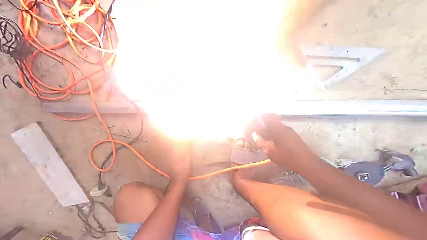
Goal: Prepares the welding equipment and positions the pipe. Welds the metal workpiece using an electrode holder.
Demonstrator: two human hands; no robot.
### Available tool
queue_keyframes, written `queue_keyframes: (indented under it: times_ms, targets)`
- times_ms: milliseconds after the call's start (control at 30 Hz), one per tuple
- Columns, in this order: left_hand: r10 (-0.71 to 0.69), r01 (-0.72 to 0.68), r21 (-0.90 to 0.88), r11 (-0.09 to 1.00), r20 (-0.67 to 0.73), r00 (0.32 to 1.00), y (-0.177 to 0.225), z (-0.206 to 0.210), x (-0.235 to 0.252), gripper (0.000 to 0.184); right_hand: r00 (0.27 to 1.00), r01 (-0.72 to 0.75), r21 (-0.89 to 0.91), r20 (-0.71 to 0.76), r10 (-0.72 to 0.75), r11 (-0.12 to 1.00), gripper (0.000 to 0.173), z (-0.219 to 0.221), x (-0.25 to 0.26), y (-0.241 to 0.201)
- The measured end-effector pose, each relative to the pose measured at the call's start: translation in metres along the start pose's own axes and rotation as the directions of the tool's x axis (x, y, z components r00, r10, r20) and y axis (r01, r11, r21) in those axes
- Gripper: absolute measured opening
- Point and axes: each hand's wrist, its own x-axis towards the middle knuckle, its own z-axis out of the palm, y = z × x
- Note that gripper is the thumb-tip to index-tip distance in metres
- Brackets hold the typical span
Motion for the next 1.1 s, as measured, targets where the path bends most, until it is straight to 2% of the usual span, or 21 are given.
queue_keyframes:
  times_ms: [67,133,200,467,733,833,867,900,933,1000,1100]
  targets:
    - [-0.016,0.017,-0.035,0.999,0.023,1.0,0.002,-0.003,-0.001,0.083,0.999,0.009,0.048,-0.036,-0.007,0.999,0.053,0.0,-0.002,0.0]
    - [-0.026,0.024,0.051,0.998,0.035,0.999,0.002,-0.005,-0.001,0.08,0.997,0.001,0.115,-0.082,0.009,0.993,0.051,0.0,-0.003,0.0]
    - [-0.025,0.021,0.085,0.996,0.043,0.999,0.002,-0.006,-0.001,0.081,0.997,-0.032,0.147,-0.062,0.042,0.989,0.052,-0.002,-0.002,-0.002]
    - [-0.041,0.039,0.065,0.997,0.027,0.999,0.002,-0.004,-0.001,0.08,0.997,-0.077,0.134,-0.009,0.079,0.988,0.052,0.002,0.001,0.004]
    - [-0.046,0.045,0.062,0.997,0.018,0.999,0.002,-0.002,0.0,0.081,0.998,-0.056,0.119,0.007,0.056,0.991,0.05,0.002,0.003,0.005]
    - [0.043,-0.043,0.021,0.999,-0.017,0.999,0.0,-0.004,-0.005,0.08,0.998,-0.054,0.076,0.015,0.053,0.996,0.052,0.002,0.002,0.002]
    - [0.061,-0.061,0.021,0.998,0.014,0.998,0.001,-0.008,-0.006,0.078,0.998,-0.053,0.056,0.018,0.053,0.997,0.054,0.001,0.001,0.002]
    - [0.026,-0.035,0.059,0.998,0.141,0.99,0.006,-0.021,-0.006,0.077,0.998,-0.057,0.048,0.017,0.056,0.997,0.058,0.001,0.001,0.002]
    - [-0.04,0.007,0.11,0.994,0.302,0.953,0.015,-0.035,-0.005,0.077,0.998,-0.065,0.061,0.011,0.064,0.996,0.061,0.001,0.0,0.003]
    - [0.008,-0.012,0.055,0.998,0.074,0.997,0.003,-0.012,-0.006,0.08,0.997,-0.054,0.16,-0.049,0.062,0.986,0.053,-0.002,-0.004,0.004]
    - [0.022,-0.023,0.066,0.998,0.02,1.0,-0.002,-0.004,-0.001,0.083,0.981,-0.068,0.278,-0.155,0.115,0.958,0.05,-0.012,-0.008,0.001]
